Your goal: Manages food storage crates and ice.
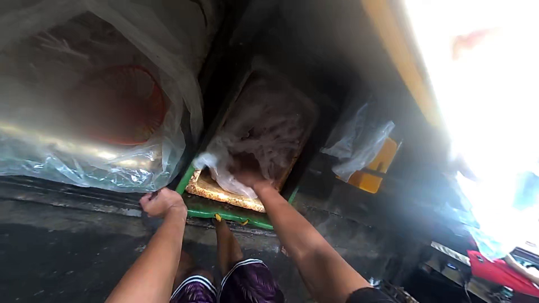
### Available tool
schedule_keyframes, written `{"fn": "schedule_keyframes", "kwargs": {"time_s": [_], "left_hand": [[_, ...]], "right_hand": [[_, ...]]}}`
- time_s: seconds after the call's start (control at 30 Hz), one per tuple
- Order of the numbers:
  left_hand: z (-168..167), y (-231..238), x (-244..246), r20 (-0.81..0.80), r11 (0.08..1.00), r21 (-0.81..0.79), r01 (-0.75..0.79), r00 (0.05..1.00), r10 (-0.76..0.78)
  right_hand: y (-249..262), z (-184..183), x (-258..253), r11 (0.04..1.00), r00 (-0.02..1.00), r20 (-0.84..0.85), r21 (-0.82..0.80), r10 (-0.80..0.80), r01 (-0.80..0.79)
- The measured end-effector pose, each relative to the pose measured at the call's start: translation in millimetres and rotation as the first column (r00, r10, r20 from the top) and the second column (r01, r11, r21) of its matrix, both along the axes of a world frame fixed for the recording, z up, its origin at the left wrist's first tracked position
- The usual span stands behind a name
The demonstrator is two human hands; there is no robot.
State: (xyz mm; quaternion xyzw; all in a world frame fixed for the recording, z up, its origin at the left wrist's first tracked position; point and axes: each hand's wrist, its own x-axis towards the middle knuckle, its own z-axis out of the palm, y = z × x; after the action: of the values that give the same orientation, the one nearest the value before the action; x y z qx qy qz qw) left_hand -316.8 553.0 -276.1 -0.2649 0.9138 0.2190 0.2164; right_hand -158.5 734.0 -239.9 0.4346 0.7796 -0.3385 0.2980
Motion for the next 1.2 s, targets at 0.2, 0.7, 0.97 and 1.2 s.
{"fn": "schedule_keyframes", "kwargs": {"time_s": [0.2, 0.7, 0.97, 1.2], "left_hand": [[-1.7, -0.4, -0.5, -0.003, 1.000, 0.004, -0.022, 1.000, 0.022], [-0.3, -4.9, -3.1, 0.049, 0.999, 0.036, -0.016, 0.999, 0.014], [1.0, 0.1, -5.3, 0.036, 1.000, 0.012, -0.007, 0.999, 0.007], [-1.5, -0.2, -1.3, 0.026, 1.000, 0.001, -0.010, 1.000, 0.010]], "right_hand": [[-94.4, 22.9, 32.3, 0.849, 0.904, 0.132, -0.419, 0.407, -0.321], [-166.8, 88.6, 237.1, -0.201, -0.199, 0.106, -0.003, -0.974, 0.980], [-112.8, 103.9, 294.9, 0.187, 0.219, -0.101, 0.258, -0.971, 0.948], [-90.6, 28.1, 106.8, 0.655, 0.651, -0.106, -0.015, -0.752, 0.755]]}}
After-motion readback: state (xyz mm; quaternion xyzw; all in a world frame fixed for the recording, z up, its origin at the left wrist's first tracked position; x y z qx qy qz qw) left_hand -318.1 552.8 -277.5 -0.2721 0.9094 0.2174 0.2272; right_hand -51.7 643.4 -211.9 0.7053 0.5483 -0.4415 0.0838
